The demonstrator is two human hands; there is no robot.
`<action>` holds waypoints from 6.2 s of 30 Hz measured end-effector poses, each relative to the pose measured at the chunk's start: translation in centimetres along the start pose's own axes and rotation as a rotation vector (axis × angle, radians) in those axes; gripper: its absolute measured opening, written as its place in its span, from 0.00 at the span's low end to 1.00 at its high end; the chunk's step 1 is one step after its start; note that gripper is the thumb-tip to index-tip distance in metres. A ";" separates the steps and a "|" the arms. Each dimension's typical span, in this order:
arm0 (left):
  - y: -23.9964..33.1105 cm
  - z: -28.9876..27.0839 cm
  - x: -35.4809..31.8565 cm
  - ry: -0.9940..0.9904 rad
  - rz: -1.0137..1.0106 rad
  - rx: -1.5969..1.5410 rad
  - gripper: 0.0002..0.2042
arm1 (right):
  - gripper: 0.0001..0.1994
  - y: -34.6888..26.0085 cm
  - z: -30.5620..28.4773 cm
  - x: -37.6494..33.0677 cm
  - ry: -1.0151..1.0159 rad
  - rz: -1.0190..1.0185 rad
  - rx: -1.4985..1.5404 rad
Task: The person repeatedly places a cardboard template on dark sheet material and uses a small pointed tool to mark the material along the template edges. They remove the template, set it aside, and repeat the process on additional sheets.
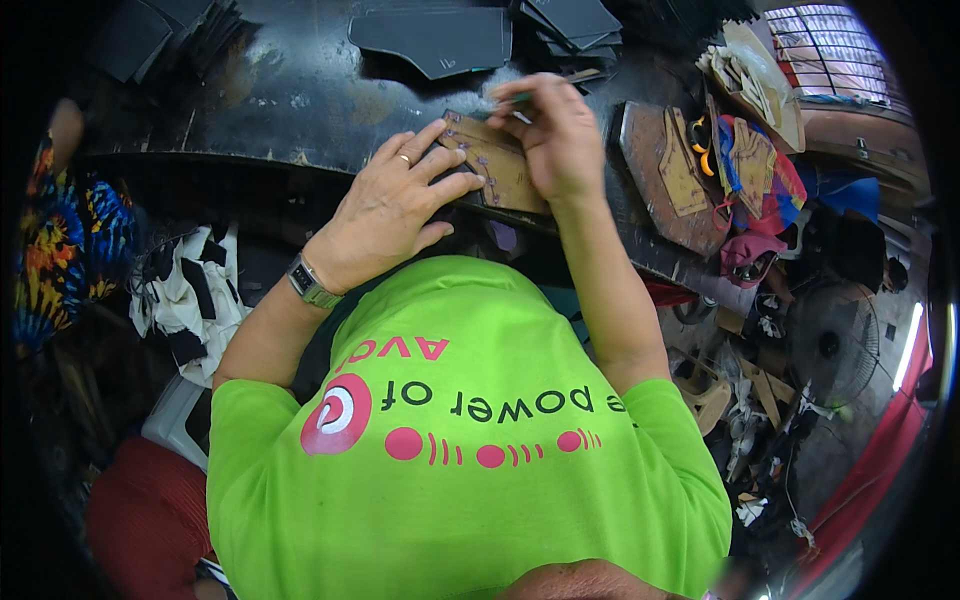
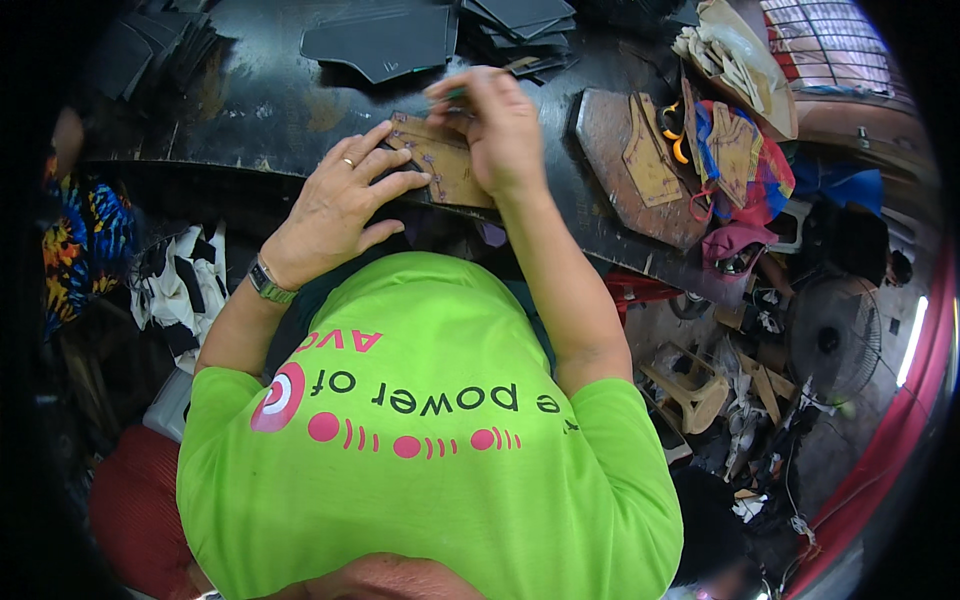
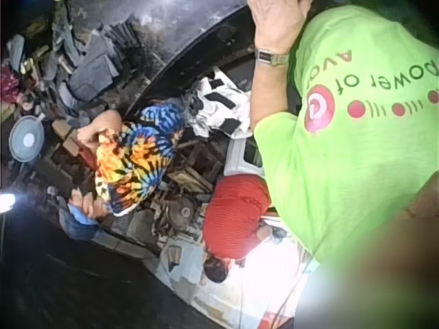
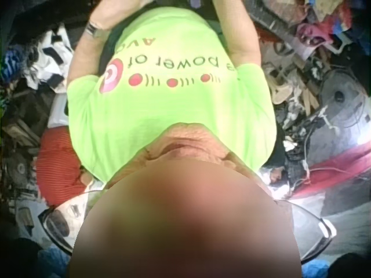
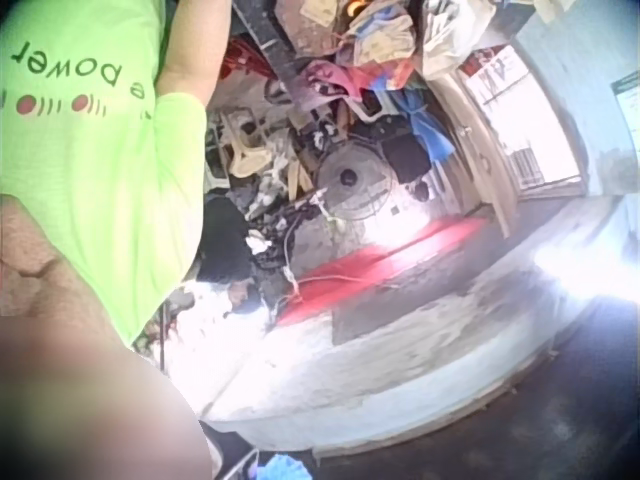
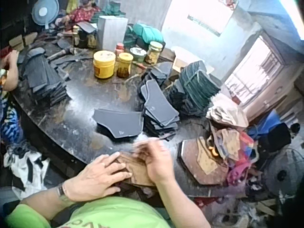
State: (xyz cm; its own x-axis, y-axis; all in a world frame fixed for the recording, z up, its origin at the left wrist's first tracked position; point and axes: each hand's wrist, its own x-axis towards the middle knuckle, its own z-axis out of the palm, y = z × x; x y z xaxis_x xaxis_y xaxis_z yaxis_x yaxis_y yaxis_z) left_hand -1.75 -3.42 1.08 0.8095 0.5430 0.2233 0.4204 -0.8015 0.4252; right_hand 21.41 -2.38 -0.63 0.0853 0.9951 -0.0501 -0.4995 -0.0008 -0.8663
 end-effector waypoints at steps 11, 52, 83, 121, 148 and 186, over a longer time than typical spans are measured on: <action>-0.7 -0.4 1.6 0.155 -0.059 -0.107 0.20 | 0.27 -4.8 -2.2 -7.0 -0.046 -0.236 -1.756; 0.3 3.3 2.3 0.382 0.115 -0.136 0.09 | 0.14 -6.9 -6.2 -3.8 0.144 0.118 -0.259; -2.3 1.2 2.9 0.380 -0.280 -0.156 0.10 | 0.12 -4.9 -4.3 -2.3 -0.151 0.047 -1.157; 0.7 2.6 2.5 0.297 -0.206 0.009 0.30 | 0.10 -3.5 -3.9 -3.3 0.004 -0.042 -1.227; 1.4 1.6 3.0 0.111 -0.203 0.190 0.28 | 0.12 -5.3 -5.3 -6.8 0.280 -0.200 -0.800; 1.1 1.8 3.3 0.171 -0.181 0.135 0.25 | 0.05 -2.4 -5.7 -7.8 -0.055 -0.288 -1.045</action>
State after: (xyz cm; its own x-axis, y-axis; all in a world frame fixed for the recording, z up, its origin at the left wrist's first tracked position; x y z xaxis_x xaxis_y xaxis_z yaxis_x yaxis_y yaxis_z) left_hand 2.13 -2.93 0.71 0.6403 0.7055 0.3036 0.6121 -0.7075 0.3533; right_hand 26.81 -10.68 -1.00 0.0304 0.9745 0.2224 0.5166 0.1752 -0.8381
